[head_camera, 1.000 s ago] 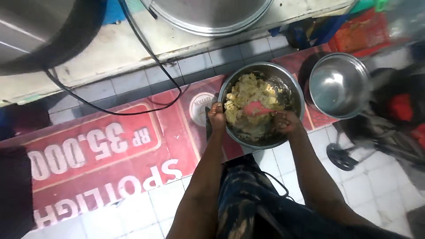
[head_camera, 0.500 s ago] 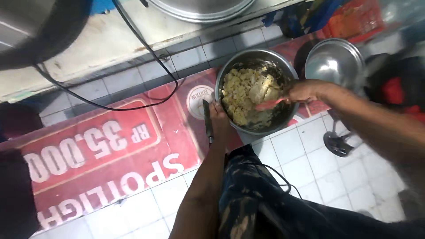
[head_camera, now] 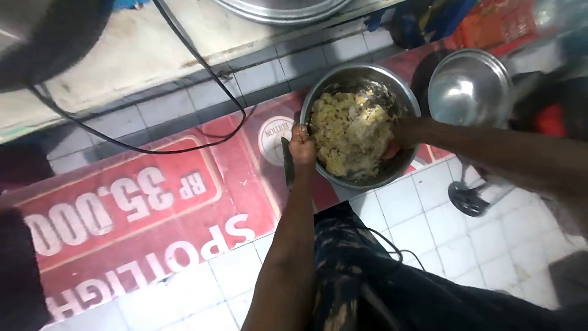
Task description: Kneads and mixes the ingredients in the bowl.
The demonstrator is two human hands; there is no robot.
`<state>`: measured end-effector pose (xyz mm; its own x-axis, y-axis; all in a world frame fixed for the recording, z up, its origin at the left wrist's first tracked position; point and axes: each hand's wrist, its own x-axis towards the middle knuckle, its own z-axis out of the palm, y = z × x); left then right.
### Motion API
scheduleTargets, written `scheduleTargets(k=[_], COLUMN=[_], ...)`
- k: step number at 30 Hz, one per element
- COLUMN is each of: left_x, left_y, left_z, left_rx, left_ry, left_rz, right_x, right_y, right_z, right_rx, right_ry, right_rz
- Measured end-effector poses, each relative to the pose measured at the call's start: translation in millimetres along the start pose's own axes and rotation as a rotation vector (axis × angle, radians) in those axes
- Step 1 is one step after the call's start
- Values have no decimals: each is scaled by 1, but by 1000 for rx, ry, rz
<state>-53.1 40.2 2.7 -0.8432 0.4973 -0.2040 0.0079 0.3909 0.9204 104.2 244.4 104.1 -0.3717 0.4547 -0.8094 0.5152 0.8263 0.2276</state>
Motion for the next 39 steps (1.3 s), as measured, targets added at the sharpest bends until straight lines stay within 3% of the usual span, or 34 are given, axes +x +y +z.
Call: scheduleTargets(k=[2, 8, 14, 19, 22, 31, 34, 35, 37, 39], left_x=[8, 6, 15, 4, 14, 13, 11, 10, 16, 16], left_y=[-1, -3, 2, -16, -6, -2, -1, -3, -4, 2], left_z=[5, 8, 9, 6, 9, 9, 8, 6, 3, 5], left_rx=[22, 51, 98, 77, 103, 101, 127, 131, 135, 138], left_ry=[36, 69, 53, 50, 59, 45, 49, 63, 59, 28], left_rz=[-23, 36, -22, 110, 16, -23, -20, -17, -17, -30], right_x=[10, -22, -12, -1, -2, 26, 10, 6, -1, -4], right_y=[4, -40, -12, -4, -6, -7, -55, -77, -104, -98], right_z=[-1, 9, 32, 52, 46, 62, 67, 76, 76, 79], right_rx=[-37, 173, 270, 369, 348, 363, 407, 459, 585, 631], right_ry=[-142, -69, -35, -27, -71, -112, -134, -70, 5, 31], right_rz=[-96, -44, 32, 17, 34, -55, -279, -310, -270, -236])
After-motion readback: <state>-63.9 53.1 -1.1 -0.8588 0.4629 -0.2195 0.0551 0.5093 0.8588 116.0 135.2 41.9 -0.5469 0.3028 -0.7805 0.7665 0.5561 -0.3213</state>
